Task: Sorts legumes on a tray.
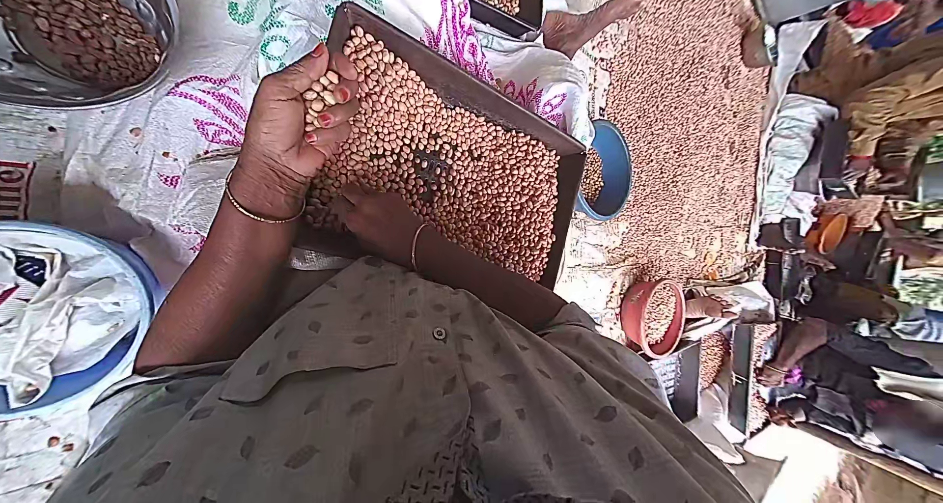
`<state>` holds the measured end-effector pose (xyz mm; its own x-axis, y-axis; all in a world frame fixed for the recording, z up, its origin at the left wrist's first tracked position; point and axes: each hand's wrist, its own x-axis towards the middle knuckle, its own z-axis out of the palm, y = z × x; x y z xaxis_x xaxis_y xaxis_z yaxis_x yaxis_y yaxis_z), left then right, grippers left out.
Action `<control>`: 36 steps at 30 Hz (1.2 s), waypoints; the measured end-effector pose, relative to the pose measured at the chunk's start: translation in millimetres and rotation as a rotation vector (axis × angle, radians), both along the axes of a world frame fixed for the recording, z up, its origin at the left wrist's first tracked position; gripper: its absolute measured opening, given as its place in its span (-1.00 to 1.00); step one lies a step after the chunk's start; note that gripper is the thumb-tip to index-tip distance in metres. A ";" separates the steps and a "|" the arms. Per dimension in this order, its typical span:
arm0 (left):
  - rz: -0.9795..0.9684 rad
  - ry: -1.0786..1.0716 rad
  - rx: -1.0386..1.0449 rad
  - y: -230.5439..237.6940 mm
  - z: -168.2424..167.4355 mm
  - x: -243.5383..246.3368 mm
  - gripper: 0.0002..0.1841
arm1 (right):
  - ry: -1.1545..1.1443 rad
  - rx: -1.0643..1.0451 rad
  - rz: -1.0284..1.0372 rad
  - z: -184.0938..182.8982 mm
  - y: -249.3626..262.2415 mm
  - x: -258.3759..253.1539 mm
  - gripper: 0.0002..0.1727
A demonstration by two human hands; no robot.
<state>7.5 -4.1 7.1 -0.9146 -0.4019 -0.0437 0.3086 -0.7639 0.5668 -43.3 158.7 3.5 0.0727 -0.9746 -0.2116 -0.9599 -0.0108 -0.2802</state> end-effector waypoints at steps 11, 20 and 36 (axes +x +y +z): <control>-0.296 -0.237 -0.251 10.8 10.4 -1.6 -0.39 | -0.707 -0.852 -0.421 47.3 3.4 -71.6 -0.73; 0.023 0.056 0.062 0.1 -2.0 -0.2 -0.56 | -0.879 0.018 -0.417 2.2 28.2 -60.6 -0.69; 0.121 0.084 0.088 0.5 0.1 -1.6 -0.50 | -0.496 -0.354 -0.531 2.6 36.7 -86.0 -0.79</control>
